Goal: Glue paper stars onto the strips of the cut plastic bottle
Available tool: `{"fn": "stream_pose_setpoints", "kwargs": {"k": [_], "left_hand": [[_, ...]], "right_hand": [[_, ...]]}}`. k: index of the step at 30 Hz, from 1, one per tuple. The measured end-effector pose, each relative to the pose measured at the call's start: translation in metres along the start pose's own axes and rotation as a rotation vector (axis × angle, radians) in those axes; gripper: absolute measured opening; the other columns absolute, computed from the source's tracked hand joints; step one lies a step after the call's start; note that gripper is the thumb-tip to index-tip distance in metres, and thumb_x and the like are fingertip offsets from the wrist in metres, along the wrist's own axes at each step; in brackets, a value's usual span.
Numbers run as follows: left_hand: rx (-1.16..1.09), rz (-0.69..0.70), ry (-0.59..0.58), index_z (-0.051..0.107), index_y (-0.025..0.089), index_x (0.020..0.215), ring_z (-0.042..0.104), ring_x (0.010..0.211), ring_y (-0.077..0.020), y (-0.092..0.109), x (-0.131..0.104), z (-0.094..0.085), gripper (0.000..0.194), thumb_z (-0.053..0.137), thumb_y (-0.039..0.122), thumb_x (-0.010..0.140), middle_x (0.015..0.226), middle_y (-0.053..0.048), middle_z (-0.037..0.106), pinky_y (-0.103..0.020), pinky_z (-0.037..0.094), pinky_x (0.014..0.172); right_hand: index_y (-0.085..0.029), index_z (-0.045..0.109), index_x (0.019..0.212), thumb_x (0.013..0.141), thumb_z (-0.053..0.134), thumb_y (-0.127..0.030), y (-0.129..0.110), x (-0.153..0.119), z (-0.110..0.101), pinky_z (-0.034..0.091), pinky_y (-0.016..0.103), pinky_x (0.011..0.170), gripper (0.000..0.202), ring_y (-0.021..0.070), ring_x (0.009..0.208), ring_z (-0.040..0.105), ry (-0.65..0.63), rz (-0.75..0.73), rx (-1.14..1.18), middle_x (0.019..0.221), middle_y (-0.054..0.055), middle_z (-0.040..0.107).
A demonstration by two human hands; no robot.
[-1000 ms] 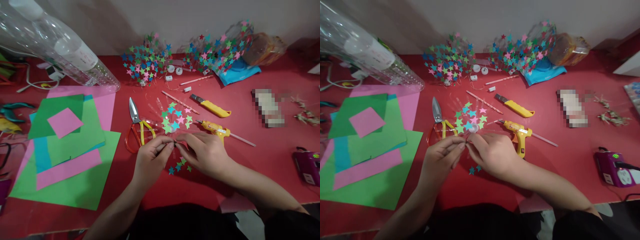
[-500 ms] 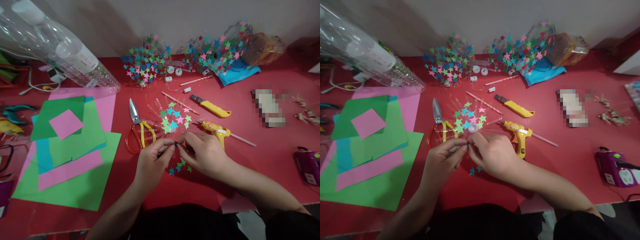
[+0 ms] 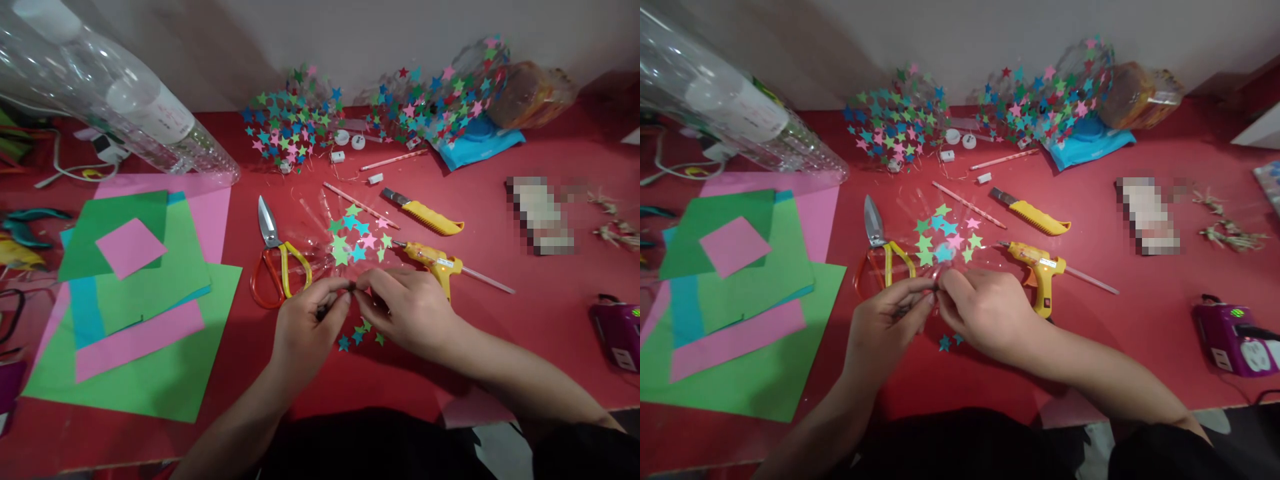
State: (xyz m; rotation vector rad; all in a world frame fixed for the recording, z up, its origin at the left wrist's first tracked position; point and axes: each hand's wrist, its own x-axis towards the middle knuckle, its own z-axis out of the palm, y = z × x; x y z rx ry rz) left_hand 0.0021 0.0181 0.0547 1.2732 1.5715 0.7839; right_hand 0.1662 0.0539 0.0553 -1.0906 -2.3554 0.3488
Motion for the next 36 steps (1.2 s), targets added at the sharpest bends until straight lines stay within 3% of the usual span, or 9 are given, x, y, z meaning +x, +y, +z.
{"fn": "stream_pose_setpoints", "kwargs": {"k": [4, 8, 11, 18, 23, 29, 36], "left_hand": [[0.004, 0.035, 0.004, 0.067, 0.020, 0.102, 0.038, 0.047, -0.0072, 0.003, 0.002, -0.002, 0.023, 0.057, 0.020, 0.082, 0.051, 0.008, 0.039, -0.017, 0.034, 0.047], [-0.059, 0.007, 0.002, 0.064, 0.019, 0.084, 0.036, 0.044, -0.0062, 0.006, 0.004, -0.003, 0.007, 0.058, 0.019, 0.080, 0.049, 0.009, 0.041, -0.016, 0.030, 0.043], [-0.088, -0.020, 0.002, 0.062, 0.019, 0.081, 0.036, 0.041, -0.0063, 0.006, 0.004, -0.003, 0.007, 0.057, 0.023, 0.082, 0.046, 0.009, 0.041, -0.017, 0.029, 0.041], [0.119, 0.070, 0.132, 0.069, 0.020, 0.107, 0.043, 0.042, -0.0081, 0.000, 0.002, -0.005, 0.026, 0.056, 0.031, 0.087, 0.045, 0.008, 0.047, -0.019, 0.036, 0.045], [0.242, 0.146, 0.204, 0.067, 0.021, 0.111, 0.046, 0.041, -0.0083, -0.005, 0.001, -0.006, 0.027, 0.055, 0.030, 0.088, 0.046, 0.008, 0.048, -0.020, 0.039, 0.048], [0.254, 0.230, 0.351, 0.066, 0.022, 0.102, 0.042, 0.043, -0.0072, -0.006, 0.002, -0.005, 0.017, 0.059, 0.025, 0.087, 0.047, 0.010, 0.040, -0.020, 0.037, 0.048], [0.126, 0.269, 0.405, 0.056, 0.020, 0.083, 0.041, 0.042, -0.0061, -0.009, 0.001, -0.002, 0.009, 0.062, 0.026, 0.084, 0.048, 0.009, 0.043, -0.020, 0.032, 0.046]], "right_hand": [[-0.015, 0.059, 0.075, 0.091, 0.048, -0.019, 0.000, 0.001, -0.001, 0.030, 0.025, 0.045, 0.019, 0.0095, 0.047, 0.048, 0.027, -0.037, -0.001, 0.054, -0.002, 0.056], [-0.015, 0.061, 0.080, 0.091, 0.049, -0.019, 0.000, 0.001, -0.002, 0.033, 0.025, 0.047, 0.017, 0.0103, 0.049, 0.051, 0.026, -0.055, -0.006, 0.057, -0.001, 0.059], [-0.014, 0.062, 0.087, 0.091, 0.051, -0.019, 0.000, 0.002, -0.006, 0.037, 0.025, 0.050, 0.013, 0.0109, 0.053, 0.054, 0.035, -0.025, 0.015, 0.061, 0.000, 0.062], [-0.014, 0.061, 0.092, 0.092, 0.050, -0.019, 0.003, 0.003, -0.018, 0.039, 0.023, 0.052, 0.012, 0.0093, 0.052, 0.051, 0.063, -0.009, 0.029, 0.061, -0.003, 0.059], [-0.014, 0.061, 0.092, 0.091, 0.052, -0.018, 0.004, 0.004, -0.021, 0.040, 0.023, 0.053, 0.010, 0.0093, 0.053, 0.052, 0.082, -0.008, 0.026, 0.061, -0.003, 0.058], [-0.013, 0.063, 0.092, 0.090, 0.053, -0.017, 0.005, 0.004, -0.030, 0.043, 0.023, 0.055, 0.011, 0.0094, 0.054, 0.054, 0.115, -0.004, 0.017, 0.065, -0.001, 0.062], [-0.015, 0.063, 0.089, 0.089, 0.055, -0.016, 0.007, 0.002, -0.045, 0.040, 0.021, 0.054, 0.009, 0.0080, 0.053, 0.052, 0.198, 0.020, -0.050, 0.063, -0.002, 0.060]]}}
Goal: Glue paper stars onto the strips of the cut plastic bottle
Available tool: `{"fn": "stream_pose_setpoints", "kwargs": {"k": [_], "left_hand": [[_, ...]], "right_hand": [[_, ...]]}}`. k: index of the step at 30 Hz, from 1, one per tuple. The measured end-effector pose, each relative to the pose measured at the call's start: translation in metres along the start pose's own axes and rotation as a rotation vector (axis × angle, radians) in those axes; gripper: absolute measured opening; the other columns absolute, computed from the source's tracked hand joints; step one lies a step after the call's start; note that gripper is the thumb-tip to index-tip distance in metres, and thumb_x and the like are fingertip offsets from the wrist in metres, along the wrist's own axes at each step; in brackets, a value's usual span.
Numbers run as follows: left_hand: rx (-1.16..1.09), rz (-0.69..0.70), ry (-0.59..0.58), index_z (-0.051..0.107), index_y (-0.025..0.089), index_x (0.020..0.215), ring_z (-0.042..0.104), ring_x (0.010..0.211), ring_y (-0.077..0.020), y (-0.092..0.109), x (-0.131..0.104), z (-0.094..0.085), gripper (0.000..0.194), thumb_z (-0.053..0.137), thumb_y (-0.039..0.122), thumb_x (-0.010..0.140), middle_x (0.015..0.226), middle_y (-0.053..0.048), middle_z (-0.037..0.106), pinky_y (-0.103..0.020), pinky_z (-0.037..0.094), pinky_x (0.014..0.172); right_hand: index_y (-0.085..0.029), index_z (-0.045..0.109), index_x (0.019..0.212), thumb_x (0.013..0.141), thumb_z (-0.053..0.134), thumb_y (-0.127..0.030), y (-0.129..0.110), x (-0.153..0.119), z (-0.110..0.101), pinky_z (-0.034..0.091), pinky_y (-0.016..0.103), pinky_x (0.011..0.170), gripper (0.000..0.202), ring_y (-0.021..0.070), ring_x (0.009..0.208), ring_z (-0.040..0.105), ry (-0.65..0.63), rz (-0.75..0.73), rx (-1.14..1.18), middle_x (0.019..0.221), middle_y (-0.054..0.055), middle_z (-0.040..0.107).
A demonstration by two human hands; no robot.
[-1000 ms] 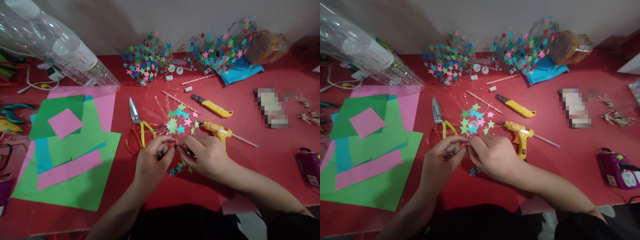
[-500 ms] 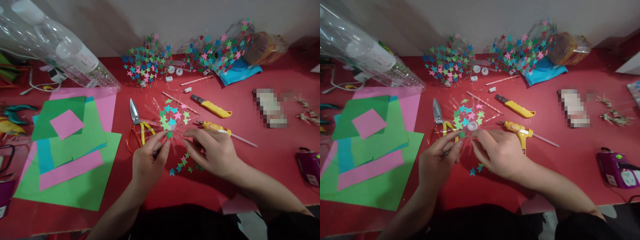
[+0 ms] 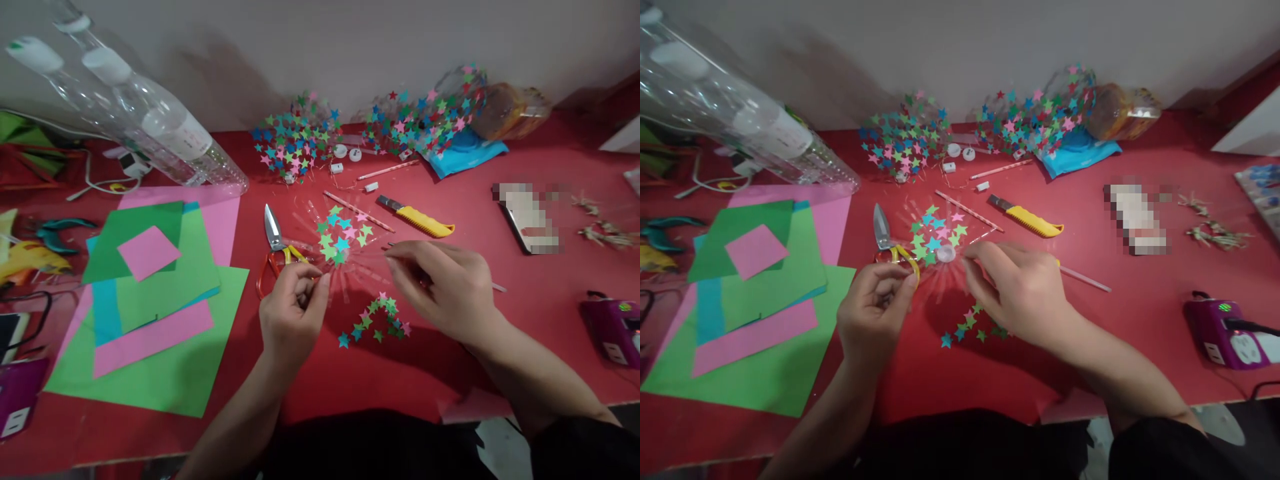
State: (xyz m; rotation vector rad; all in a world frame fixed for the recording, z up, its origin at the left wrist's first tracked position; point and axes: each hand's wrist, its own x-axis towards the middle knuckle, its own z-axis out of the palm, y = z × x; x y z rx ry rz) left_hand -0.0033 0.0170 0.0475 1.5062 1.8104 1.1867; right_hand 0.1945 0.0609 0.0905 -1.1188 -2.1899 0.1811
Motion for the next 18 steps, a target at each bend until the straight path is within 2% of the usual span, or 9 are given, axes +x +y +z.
{"fn": "stream_pose_setpoints", "kwargs": {"k": [2, 5, 8, 11, 15, 18], "left_hand": [[-0.035, 0.007, 0.030, 0.054, 0.019, 0.078, 0.040, 0.041, -0.0059, 0.000, 0.000, 0.000, 0.013, 0.063, 0.027, 0.084, 0.047, 0.009, 0.043, -0.020, 0.030, 0.043], [-0.016, 0.086, 0.060, 0.056, 0.018, 0.073, 0.043, 0.042, -0.0059, 0.000, 0.002, -0.002, 0.016, 0.062, 0.027, 0.084, 0.048, 0.008, 0.047, -0.019, 0.032, 0.044], [0.057, 0.186, 0.058, 0.060, 0.017, 0.069, 0.046, 0.045, -0.0064, -0.002, 0.004, -0.006, 0.020, 0.061, 0.028, 0.086, 0.051, 0.006, 0.052, -0.019, 0.036, 0.047], [0.082, 0.243, 0.067, 0.061, 0.017, 0.068, 0.046, 0.046, -0.0069, -0.003, 0.003, -0.010, 0.023, 0.059, 0.029, 0.088, 0.051, 0.005, 0.052, -0.020, 0.037, 0.048], [0.027, 0.332, 0.033, 0.058, 0.018, 0.067, 0.042, 0.045, -0.0064, 0.005, -0.003, -0.016, 0.024, 0.059, 0.027, 0.089, 0.051, 0.006, 0.048, -0.020, 0.035, 0.048], [-0.005, 0.412, -0.146, 0.057, 0.018, 0.068, 0.041, 0.045, -0.0062, 0.019, -0.008, -0.019, 0.023, 0.058, 0.027, 0.089, 0.052, 0.006, 0.048, -0.020, 0.035, 0.048]], "right_hand": [[-0.016, 0.063, 0.086, 0.089, 0.055, -0.017, 0.001, 0.000, -0.004, 0.037, 0.022, 0.051, 0.009, 0.0083, 0.050, 0.048, 0.009, 0.015, -0.047, 0.058, -0.003, 0.055], [-0.017, 0.061, 0.077, 0.089, 0.056, -0.020, 0.003, 0.000, -0.009, 0.034, 0.023, 0.049, 0.014, 0.0088, 0.047, 0.045, 0.028, 0.010, -0.112, 0.053, -0.004, 0.051], [-0.018, 0.058, 0.070, 0.089, 0.055, -0.022, 0.004, -0.001, -0.011, 0.032, 0.024, 0.049, 0.020, 0.0093, 0.047, 0.045, 0.037, -0.015, -0.160, 0.052, -0.003, 0.051], [-0.018, 0.057, 0.067, 0.091, 0.052, -0.024, 0.002, -0.004, -0.016, 0.026, 0.026, 0.049, 0.025, 0.0105, 0.048, 0.045, -0.010, -0.025, -0.226, 0.052, -0.001, 0.053], [-0.017, 0.059, 0.071, 0.094, 0.043, -0.028, -0.012, -0.007, -0.029, 0.021, 0.028, 0.051, 0.030, 0.0120, 0.050, 0.047, -0.210, -0.024, -0.270, 0.056, 0.002, 0.057], [-0.016, 0.060, 0.076, 0.094, 0.043, -0.026, -0.022, -0.014, -0.036, 0.020, 0.029, 0.054, 0.027, 0.0127, 0.054, 0.049, -0.449, -0.050, -0.268, 0.062, 0.004, 0.061]]}}
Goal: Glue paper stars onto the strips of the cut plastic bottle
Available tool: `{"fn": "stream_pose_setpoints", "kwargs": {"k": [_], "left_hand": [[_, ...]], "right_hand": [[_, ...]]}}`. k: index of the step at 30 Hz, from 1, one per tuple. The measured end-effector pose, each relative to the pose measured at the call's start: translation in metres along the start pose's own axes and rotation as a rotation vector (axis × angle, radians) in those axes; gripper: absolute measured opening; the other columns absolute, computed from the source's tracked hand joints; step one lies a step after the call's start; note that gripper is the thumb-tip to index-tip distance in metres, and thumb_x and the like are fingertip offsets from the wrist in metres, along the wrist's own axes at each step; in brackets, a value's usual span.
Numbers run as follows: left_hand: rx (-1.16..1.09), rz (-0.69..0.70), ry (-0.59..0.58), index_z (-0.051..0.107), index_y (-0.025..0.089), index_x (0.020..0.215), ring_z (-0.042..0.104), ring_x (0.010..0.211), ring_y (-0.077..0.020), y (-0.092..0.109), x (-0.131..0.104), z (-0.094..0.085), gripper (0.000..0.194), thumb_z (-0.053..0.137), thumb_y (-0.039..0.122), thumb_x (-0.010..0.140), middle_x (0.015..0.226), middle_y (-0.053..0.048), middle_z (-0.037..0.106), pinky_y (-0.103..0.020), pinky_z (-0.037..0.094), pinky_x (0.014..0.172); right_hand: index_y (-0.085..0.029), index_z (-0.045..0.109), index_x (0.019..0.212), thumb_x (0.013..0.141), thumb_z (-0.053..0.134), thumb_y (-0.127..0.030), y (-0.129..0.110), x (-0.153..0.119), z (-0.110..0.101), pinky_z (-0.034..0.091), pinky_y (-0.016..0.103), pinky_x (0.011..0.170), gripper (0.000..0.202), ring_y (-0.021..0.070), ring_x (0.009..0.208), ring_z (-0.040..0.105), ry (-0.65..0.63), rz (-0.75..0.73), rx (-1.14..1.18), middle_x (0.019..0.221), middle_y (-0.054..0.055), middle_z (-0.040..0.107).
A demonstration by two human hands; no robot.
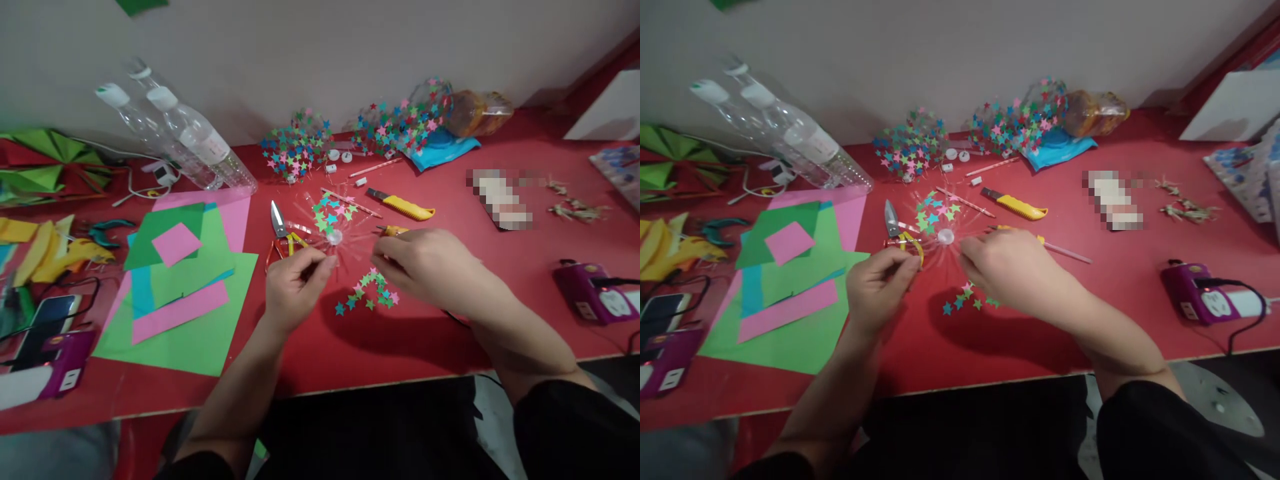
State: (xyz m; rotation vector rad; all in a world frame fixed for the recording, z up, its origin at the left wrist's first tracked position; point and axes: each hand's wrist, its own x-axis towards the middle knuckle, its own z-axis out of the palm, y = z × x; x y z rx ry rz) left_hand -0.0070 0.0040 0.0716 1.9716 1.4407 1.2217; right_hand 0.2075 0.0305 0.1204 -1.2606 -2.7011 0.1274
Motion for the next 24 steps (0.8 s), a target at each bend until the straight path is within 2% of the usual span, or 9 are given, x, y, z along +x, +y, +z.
{"fn": "stream_pose_setpoints", "kwargs": {"k": [2, 5, 7, 9, 11, 14, 17, 21, 24], "left_hand": [[0.000, 0.043, -0.185, 0.059, 0.018, 0.071, 0.044, 0.048, -0.0066, 0.010, 0.002, 0.000, 0.020, 0.057, 0.027, 0.090, 0.055, 0.006, 0.051, -0.020, 0.035, 0.050], [0.073, 0.054, -0.468, 0.062, 0.019, 0.080, 0.053, 0.056, -0.0091, 0.018, 0.000, 0.008, 0.017, 0.053, 0.028, 0.092, 0.064, 0.003, 0.061, -0.022, 0.038, 0.057], [0.149, 0.020, -0.622, 0.064, 0.020, 0.085, 0.058, 0.063, -0.0126, 0.016, -0.005, 0.017, 0.017, 0.052, 0.031, 0.092, 0.070, 0.001, 0.065, -0.025, 0.038, 0.059], [0.237, -0.029, -0.707, 0.063, 0.021, 0.088, 0.060, 0.067, -0.0161, 0.008, -0.013, 0.026, 0.013, 0.055, 0.031, 0.090, 0.074, -0.001, 0.067, -0.027, 0.037, 0.060], [0.326, -0.057, -0.720, 0.061, 0.020, 0.087, 0.058, 0.067, -0.0183, -0.002, -0.022, 0.033, 0.007, 0.060, 0.026, 0.084, 0.074, -0.002, 0.065, -0.028, 0.035, 0.059], [0.307, -0.050, -0.737, 0.057, 0.020, 0.085, 0.056, 0.071, -0.0187, -0.018, -0.032, 0.036, 0.006, 0.061, 0.021, 0.080, 0.081, -0.003, 0.061, -0.029, 0.036, 0.061], [0.284, -0.039, -0.722, 0.054, 0.020, 0.082, 0.054, 0.075, -0.0190, -0.029, -0.035, 0.035, 0.005, 0.058, 0.018, 0.080, 0.082, -0.002, 0.058, -0.029, 0.038, 0.065], [0.282, -0.045, -0.703, 0.052, 0.020, 0.077, 0.052, 0.072, -0.0181, -0.030, -0.033, 0.037, 0.006, 0.054, 0.019, 0.082, 0.078, -0.002, 0.056, -0.029, 0.035, 0.063], [0.219, -0.060, -0.708, 0.052, 0.020, 0.075, 0.052, 0.068, -0.0168, -0.022, -0.028, 0.041, 0.008, 0.052, 0.019, 0.083, 0.074, -0.001, 0.057, -0.028, 0.034, 0.061]], "right_hand": [[-0.016, 0.061, 0.077, 0.092, 0.045, -0.021, -0.002, -0.006, 0.003, 0.018, 0.029, 0.054, 0.022, 0.0132, 0.056, 0.050, -0.128, -0.029, -0.025, 0.064, 0.004, 0.063], [-0.016, 0.062, 0.078, 0.087, 0.049, -0.013, 0.004, -0.015, 0.021, 0.017, 0.029, 0.054, 0.017, 0.0142, 0.058, 0.053, -0.271, -0.040, -0.058, 0.066, 0.005, 0.064], [-0.015, 0.064, 0.078, 0.085, 0.052, -0.012, 0.011, -0.020, 0.036, 0.018, 0.029, 0.053, 0.014, 0.0148, 0.059, 0.054, -0.331, -0.034, -0.057, 0.067, 0.005, 0.066], [-0.013, 0.065, 0.077, 0.085, 0.054, -0.012, 0.014, -0.025, 0.051, 0.021, 0.029, 0.055, 0.014, 0.0154, 0.063, 0.056, -0.329, 0.001, -0.055, 0.072, 0.008, 0.067], [-0.013, 0.066, 0.083, 0.085, 0.056, -0.013, 0.014, -0.030, 0.065, 0.026, 0.029, 0.057, 0.010, 0.0153, 0.068, 0.058, -0.291, -0.042, 0.014, 0.078, 0.007, 0.067], [-0.015, 0.065, 0.094, 0.087, 0.058, -0.019, 0.006, -0.033, 0.085, 0.031, 0.027, 0.061, 0.011, 0.0156, 0.076, 0.058, -0.192, -0.152, 0.123, 0.085, 0.005, 0.066], [-0.013, 0.064, 0.092, 0.088, 0.057, -0.025, -0.003, -0.033, 0.107, 0.032, 0.028, 0.061, 0.014, 0.0179, 0.079, 0.056, -0.120, -0.186, 0.092, 0.088, 0.008, 0.064], [-0.012, 0.064, 0.088, 0.092, 0.051, -0.022, -0.007, -0.032, 0.131, 0.029, 0.029, 0.058, 0.017, 0.0182, 0.077, 0.052, -0.024, -0.188, 0.038, 0.087, 0.009, 0.062], [-0.011, 0.065, 0.088, 0.093, 0.048, -0.017, -0.005, -0.031, 0.140, 0.028, 0.029, 0.057, 0.018, 0.0188, 0.077, 0.051, -0.005, -0.234, -0.013, 0.083, 0.010, 0.061]]}}
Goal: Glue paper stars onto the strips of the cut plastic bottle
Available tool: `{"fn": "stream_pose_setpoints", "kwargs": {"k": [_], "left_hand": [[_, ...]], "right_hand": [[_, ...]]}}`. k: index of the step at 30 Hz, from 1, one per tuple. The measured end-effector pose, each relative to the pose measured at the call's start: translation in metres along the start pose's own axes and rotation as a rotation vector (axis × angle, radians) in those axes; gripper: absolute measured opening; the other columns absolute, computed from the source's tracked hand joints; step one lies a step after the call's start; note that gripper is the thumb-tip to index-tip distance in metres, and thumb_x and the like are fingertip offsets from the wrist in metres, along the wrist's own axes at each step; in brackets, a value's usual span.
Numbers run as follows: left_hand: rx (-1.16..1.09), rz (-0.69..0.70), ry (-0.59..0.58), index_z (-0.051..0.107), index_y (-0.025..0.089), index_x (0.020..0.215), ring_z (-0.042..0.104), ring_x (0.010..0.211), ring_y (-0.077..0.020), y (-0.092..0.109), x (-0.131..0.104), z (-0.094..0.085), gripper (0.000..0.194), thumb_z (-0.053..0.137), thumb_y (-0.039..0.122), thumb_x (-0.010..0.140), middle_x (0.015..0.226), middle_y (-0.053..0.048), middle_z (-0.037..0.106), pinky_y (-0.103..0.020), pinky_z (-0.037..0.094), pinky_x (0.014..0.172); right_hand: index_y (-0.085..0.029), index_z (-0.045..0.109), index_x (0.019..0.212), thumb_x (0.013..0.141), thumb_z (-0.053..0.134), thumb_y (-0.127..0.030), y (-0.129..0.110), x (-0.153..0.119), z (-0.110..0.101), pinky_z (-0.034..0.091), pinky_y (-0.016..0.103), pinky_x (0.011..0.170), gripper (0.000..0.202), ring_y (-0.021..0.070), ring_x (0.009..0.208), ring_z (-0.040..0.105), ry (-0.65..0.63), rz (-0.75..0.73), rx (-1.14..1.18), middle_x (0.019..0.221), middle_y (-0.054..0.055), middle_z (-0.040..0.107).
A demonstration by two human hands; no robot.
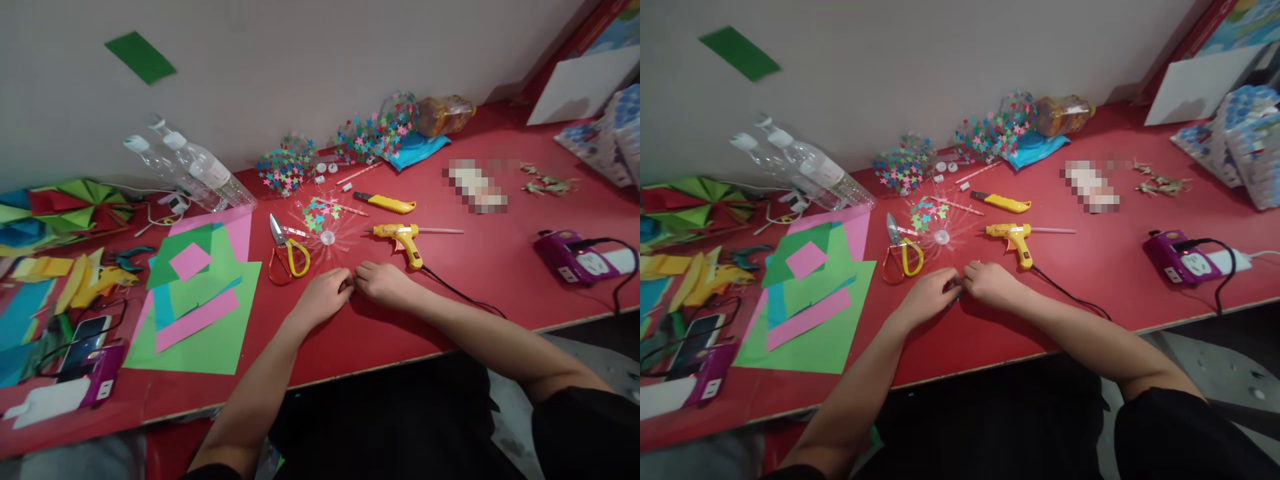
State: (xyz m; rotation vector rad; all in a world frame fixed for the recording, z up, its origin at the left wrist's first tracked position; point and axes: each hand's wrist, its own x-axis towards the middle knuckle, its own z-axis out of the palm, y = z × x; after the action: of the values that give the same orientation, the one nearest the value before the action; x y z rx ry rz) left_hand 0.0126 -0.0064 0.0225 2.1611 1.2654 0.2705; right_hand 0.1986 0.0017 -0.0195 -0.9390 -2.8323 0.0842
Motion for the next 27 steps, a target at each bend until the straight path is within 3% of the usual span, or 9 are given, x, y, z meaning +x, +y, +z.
{"fn": "stream_pose_setpoints", "kwargs": {"k": [4, 8, 12, 18, 27], "left_hand": [[-0.070, 0.021, 0.033, 0.053, 0.020, 0.075, 0.052, 0.066, -0.0152, 0.016, 0.006, -0.006, 0.008, 0.052, 0.016, 0.082, 0.071, 0.000, 0.058, -0.027, 0.034, 0.060], [-0.270, 0.003, 0.171, 0.056, 0.021, 0.081, 0.054, 0.065, -0.0129, 0.023, 0.010, -0.007, 0.006, 0.052, 0.019, 0.084, 0.070, 0.002, 0.058, -0.024, 0.039, 0.062], [-0.395, -0.021, 0.281, 0.058, 0.020, 0.081, 0.050, 0.059, -0.0104, 0.016, 0.012, 0.001, 0.004, 0.055, 0.022, 0.084, 0.066, 0.003, 0.056, -0.022, 0.038, 0.056], [-0.477, -0.066, 0.370, 0.059, 0.019, 0.081, 0.050, 0.058, -0.0100, 0.001, 0.014, 0.019, 0.010, 0.055, 0.027, 0.085, 0.065, 0.003, 0.054, -0.021, 0.040, 0.056], [-0.498, -0.059, 0.464, 0.058, 0.019, 0.084, 0.052, 0.060, -0.0103, 0.001, 0.011, 0.025, 0.011, 0.053, 0.028, 0.087, 0.071, 0.001, 0.059, -0.022, 0.042, 0.060]], "right_hand": [[-0.011, 0.065, 0.085, 0.092, 0.048, -0.013, 0.006, -0.002, 0.001, 0.027, 0.030, 0.056, 0.019, 0.0186, 0.075, 0.050, 0.013, -0.016, -0.018, 0.080, 0.009, 0.061], [-0.012, 0.065, 0.089, 0.093, 0.050, -0.021, 0.009, -0.006, -0.002, 0.028, 0.030, 0.058, 0.019, 0.0179, 0.075, 0.049, 0.107, -0.004, 0.021, 0.086, 0.009, 0.063], [-0.013, 0.065, 0.089, 0.091, 0.054, -0.028, 0.009, -0.006, -0.004, 0.029, 0.031, 0.061, 0.018, 0.0191, 0.080, 0.047, 0.138, -0.037, 0.060, 0.088, 0.009, 0.063], [-0.013, 0.065, 0.080, 0.093, 0.050, -0.018, 0.008, 0.000, 0.003, 0.026, 0.032, 0.063, 0.021, 0.0183, 0.078, 0.044, 0.126, -0.081, 0.007, 0.081, 0.008, 0.063], [-0.013, 0.062, 0.081, 0.091, 0.052, -0.022, 0.013, 0.000, -0.004, 0.031, 0.031, 0.070, 0.017, 0.0183, 0.076, 0.045, 0.203, -0.033, 0.169, 0.077, 0.008, 0.062]]}}
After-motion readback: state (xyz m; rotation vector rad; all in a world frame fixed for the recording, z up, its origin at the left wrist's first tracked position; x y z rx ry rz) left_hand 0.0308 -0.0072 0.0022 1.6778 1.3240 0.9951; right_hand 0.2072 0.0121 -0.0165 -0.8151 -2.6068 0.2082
